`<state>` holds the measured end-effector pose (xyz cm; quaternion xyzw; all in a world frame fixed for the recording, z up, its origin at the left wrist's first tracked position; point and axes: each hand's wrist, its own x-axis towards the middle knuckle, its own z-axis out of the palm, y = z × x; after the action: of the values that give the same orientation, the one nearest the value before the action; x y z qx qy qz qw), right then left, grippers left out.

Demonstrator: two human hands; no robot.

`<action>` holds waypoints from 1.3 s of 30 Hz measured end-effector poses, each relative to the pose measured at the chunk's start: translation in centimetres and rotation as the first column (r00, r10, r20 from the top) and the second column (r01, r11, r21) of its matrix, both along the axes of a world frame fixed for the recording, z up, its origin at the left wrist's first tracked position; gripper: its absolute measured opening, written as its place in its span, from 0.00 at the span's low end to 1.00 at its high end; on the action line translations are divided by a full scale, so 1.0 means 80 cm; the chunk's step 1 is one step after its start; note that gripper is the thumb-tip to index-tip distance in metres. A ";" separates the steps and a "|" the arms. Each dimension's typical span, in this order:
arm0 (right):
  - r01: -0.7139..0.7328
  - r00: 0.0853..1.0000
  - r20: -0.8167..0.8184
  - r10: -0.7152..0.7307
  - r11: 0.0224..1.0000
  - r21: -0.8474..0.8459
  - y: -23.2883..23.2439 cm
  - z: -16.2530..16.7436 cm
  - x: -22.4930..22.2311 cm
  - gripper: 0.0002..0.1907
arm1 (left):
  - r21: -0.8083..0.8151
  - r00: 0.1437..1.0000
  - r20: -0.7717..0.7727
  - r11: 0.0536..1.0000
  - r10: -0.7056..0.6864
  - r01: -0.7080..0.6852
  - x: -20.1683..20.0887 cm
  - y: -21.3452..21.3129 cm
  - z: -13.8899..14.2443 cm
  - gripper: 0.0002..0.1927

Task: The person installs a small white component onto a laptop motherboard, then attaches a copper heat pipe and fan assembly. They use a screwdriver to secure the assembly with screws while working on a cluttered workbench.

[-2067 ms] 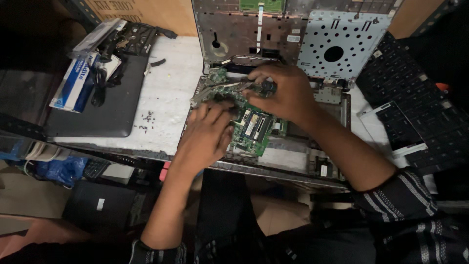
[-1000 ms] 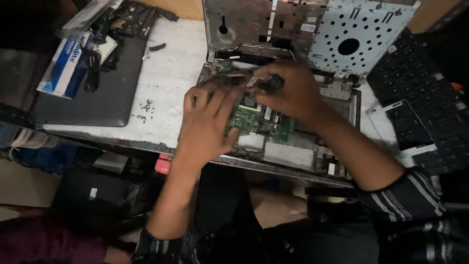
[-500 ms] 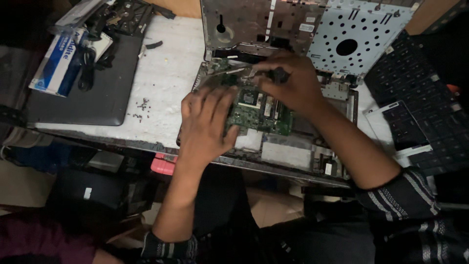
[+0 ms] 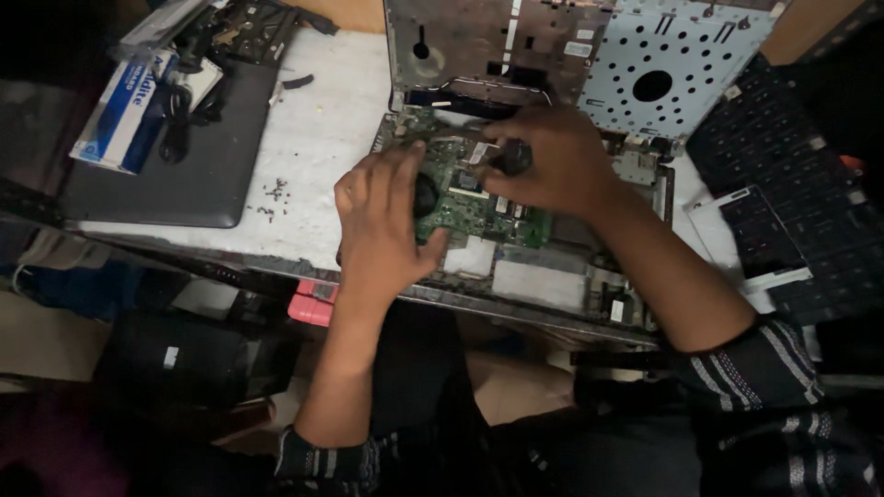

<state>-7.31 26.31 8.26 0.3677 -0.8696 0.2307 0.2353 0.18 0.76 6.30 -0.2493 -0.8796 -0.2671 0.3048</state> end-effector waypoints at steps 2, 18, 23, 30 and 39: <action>0.042 0.998 0.053 -0.044 0.998 0.044 -0.001 0.001 -0.001 0.27 | -0.002 1.000 0.008 1.000 0.015 -0.015 -0.001 0.001 0.000 0.51; -0.074 0.996 -0.047 0.071 0.995 -0.067 0.005 -0.010 -0.007 0.22 | 0.006 0.995 0.093 0.999 -0.037 0.037 -0.002 0.000 -0.001 0.48; -0.057 0.998 0.016 0.059 0.993 -0.100 0.002 -0.010 -0.013 0.21 | -0.001 0.993 0.104 0.998 -0.057 0.058 -0.005 -0.001 -0.001 0.46; -0.075 0.987 0.124 0.103 0.975 -0.207 0.000 -0.012 -0.012 0.19 | 0.079 0.984 0.115 0.989 -0.133 0.125 -0.003 -0.002 -0.005 0.44; 0.012 0.998 0.068 0.004 0.972 -0.235 0.003 -0.011 -0.014 0.16 | 0.141 0.982 0.095 0.979 -0.163 0.149 -0.006 -0.004 -0.006 0.45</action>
<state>-8.46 26.54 7.35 0.3275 -0.8443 0.3441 0.2479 -0.31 0.44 5.83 -0.2822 -0.8523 -0.3613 0.2518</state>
